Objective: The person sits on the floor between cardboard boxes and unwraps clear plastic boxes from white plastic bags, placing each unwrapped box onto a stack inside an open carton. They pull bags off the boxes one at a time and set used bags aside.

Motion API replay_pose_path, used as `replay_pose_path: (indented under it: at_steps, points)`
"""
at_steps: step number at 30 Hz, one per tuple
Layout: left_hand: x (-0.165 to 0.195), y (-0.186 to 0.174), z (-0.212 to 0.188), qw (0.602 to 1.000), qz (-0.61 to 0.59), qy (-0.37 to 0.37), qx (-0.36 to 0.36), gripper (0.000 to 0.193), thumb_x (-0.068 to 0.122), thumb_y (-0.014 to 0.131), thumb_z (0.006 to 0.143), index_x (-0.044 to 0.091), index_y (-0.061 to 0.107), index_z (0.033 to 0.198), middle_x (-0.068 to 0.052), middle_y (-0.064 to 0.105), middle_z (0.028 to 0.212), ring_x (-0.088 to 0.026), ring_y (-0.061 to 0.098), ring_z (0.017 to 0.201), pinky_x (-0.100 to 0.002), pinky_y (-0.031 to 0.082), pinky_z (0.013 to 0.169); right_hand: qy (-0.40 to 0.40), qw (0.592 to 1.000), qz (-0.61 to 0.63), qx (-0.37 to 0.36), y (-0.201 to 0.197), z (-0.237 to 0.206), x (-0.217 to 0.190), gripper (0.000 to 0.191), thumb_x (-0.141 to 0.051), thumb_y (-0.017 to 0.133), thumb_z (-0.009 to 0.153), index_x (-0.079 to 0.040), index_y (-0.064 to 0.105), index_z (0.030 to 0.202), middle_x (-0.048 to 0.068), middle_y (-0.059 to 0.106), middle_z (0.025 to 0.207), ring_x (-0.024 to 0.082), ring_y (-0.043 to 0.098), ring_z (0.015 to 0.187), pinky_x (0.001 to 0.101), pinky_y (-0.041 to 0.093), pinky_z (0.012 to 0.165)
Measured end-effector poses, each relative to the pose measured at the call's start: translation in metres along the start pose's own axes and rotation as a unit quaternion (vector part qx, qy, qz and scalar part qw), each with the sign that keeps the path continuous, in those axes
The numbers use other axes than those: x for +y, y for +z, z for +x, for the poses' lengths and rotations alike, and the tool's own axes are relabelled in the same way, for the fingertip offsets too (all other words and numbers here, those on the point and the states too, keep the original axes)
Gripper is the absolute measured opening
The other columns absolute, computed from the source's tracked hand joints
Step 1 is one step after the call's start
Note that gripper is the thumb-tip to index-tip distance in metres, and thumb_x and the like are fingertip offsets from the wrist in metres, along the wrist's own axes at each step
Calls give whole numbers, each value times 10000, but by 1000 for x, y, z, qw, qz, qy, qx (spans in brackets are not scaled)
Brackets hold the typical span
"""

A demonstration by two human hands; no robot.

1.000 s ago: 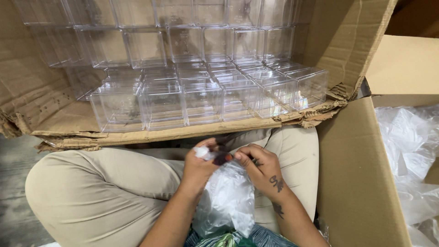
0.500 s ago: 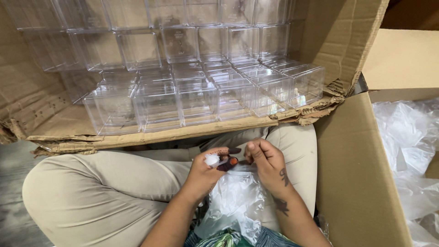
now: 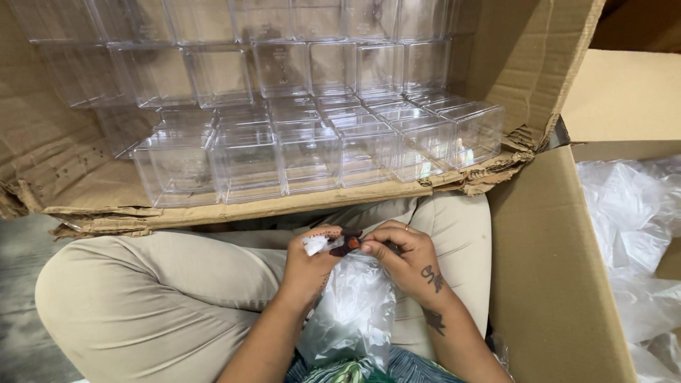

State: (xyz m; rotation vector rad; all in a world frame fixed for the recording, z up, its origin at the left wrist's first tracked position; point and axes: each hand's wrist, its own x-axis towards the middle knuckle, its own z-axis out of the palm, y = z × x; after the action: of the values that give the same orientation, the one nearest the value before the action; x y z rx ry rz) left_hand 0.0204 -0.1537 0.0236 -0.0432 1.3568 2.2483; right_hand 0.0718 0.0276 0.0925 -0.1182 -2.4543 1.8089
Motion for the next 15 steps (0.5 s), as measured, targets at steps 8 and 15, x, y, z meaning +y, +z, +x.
replay_pose_path:
  at_steps: [8, 15]
  points:
    - [-10, -5, 3, 994, 102, 5, -35, 269, -54, 675, 836, -17, 745, 1094, -28, 750, 949, -87, 658, 830, -230, 537, 737, -1, 998, 64, -1, -1, 0, 7, 193, -113, 686, 979, 11, 654, 834, 21, 635, 858, 100, 541, 756, 233, 451, 681]
    - [-5, 4, -5, 993, 21, -88, 77, 168, 70, 622, 949, 24, 718, 1079, 7, 657, 868, -82, 575, 774, -228, 461, 705, -33, 996, 74, -24, 1, -2, 12, 266, -85, 749, 958, 13, 622, 746, 16, 612, 784, 96, 545, 744, 240, 452, 673]
